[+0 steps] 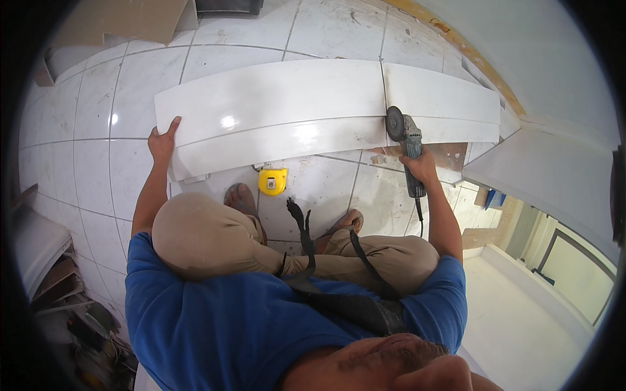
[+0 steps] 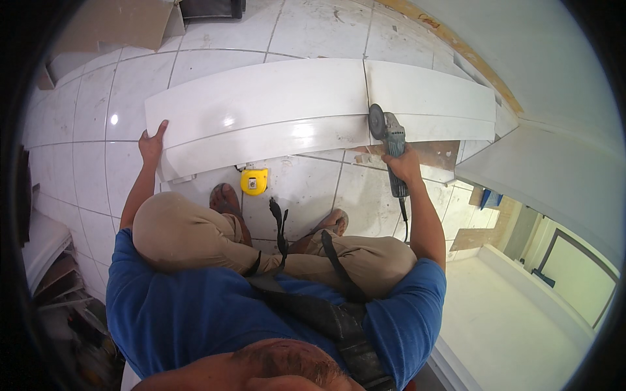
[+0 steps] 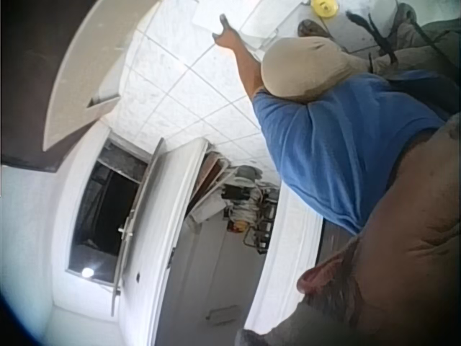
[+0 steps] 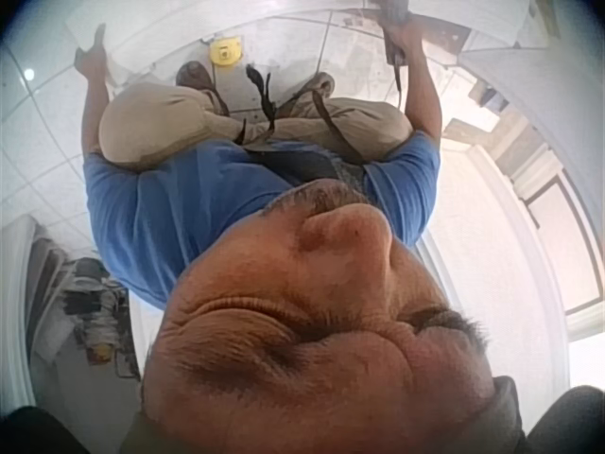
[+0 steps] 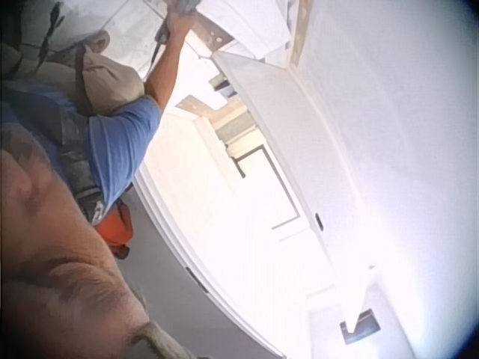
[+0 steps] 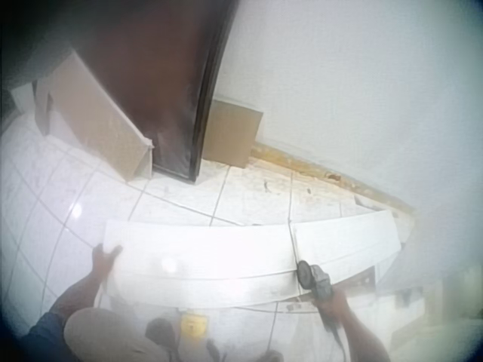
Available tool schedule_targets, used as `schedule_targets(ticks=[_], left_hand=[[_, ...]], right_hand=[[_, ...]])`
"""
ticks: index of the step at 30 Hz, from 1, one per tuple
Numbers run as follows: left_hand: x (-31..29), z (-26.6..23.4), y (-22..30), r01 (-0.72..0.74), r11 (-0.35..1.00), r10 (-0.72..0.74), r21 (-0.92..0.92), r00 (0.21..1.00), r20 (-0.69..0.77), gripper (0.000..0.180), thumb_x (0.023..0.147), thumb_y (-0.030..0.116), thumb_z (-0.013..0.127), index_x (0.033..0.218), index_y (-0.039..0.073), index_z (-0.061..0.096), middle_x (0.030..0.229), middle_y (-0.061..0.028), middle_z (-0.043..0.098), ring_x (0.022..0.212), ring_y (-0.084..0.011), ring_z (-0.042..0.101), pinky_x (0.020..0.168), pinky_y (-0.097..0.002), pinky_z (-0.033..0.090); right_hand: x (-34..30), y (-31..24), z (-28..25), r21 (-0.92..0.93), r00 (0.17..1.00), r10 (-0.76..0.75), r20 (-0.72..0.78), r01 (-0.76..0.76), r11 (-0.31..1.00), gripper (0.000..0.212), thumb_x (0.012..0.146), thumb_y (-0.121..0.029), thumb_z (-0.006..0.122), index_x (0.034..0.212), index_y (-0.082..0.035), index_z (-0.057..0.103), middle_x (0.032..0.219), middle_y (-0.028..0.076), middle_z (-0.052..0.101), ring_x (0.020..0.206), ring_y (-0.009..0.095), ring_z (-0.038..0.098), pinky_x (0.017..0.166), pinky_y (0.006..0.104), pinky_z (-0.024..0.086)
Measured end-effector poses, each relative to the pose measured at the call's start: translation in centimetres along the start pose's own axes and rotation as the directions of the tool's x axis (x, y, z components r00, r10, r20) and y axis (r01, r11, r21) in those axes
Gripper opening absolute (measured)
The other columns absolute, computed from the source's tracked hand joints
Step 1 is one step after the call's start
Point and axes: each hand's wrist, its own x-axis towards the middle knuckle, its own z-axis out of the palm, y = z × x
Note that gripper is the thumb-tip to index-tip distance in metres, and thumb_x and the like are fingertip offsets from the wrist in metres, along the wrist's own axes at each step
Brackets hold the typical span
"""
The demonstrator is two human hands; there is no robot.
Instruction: The person uses an angle grinder to cut a white ceramic tile placed on the floor. They hold the tile steady with one hand while guiding the grinder along a marked line with the other.
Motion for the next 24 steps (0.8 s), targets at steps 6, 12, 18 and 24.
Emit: schedule_targets(ticks=[6,12,18,24], left_hand=[[0.3,0.1,-0.2,0.003,1.000,-0.003,0.010,1.000,-0.011,0.080,0.071,0.060,0.086,0.109,-0.009,0.069,0.104,-0.0195,0.074,0.097,-0.0289,0.071,0.091,-0.0372,0.053],[0.4,0.2,-0.5,-0.015,1.000,0.015,0.009,1.000,-0.026,0.082,0.070,0.061,0.085,0.109,-0.009,0.069,0.104,-0.0199,0.074,0.098,-0.0301,0.071,0.091,-0.0378,0.053],[0.1,-0.1,0.1,0.005,1.000,-0.004,0.031,1.000,-0.014,0.082,0.071,0.061,0.086,0.109,-0.010,0.068,0.105,-0.0205,0.074,0.099,-0.0302,0.071,0.092,-0.0377,0.053],[-0.8,-0.6,1.3,-0.026,0.999,0.026,0.041,1.000,-0.013,0.088,0.072,0.063,0.083,0.114,-0.012,0.066,0.107,-0.0222,0.073,0.101,-0.0305,0.070,0.093,-0.0383,0.053]], right_hand=[[0.3,0.1,0.4,-0.011,0.998,-0.046,-0.041,0.046,0.999,0.066,0.068,-0.028,0.082,0.118,0.009,0.062,0.104,0.023,0.072,0.093,0.031,0.070,0.085,0.0402,0.054],[1.8,-0.9,0.4,-0.078,0.997,-0.012,-0.072,0.007,0.997,0.073,0.066,-0.033,0.082,0.121,0.010,0.060,0.107,0.026,0.071,0.098,0.034,0.070,0.088,0.0406,0.054],[2.1,-1.5,0.2,-0.042,0.999,0.010,-0.032,-0.012,0.999,0.079,0.066,-0.037,0.084,0.124,0.010,0.059,0.110,0.028,0.070,0.103,0.037,0.069,0.091,0.0418,0.053],[0.9,-0.4,0.5,-0.042,0.999,-0.011,-0.050,0.009,0.999,0.069,0.068,-0.034,0.083,0.118,0.010,0.062,0.103,0.023,0.072,0.093,0.031,0.070,0.085,0.0402,0.055]])
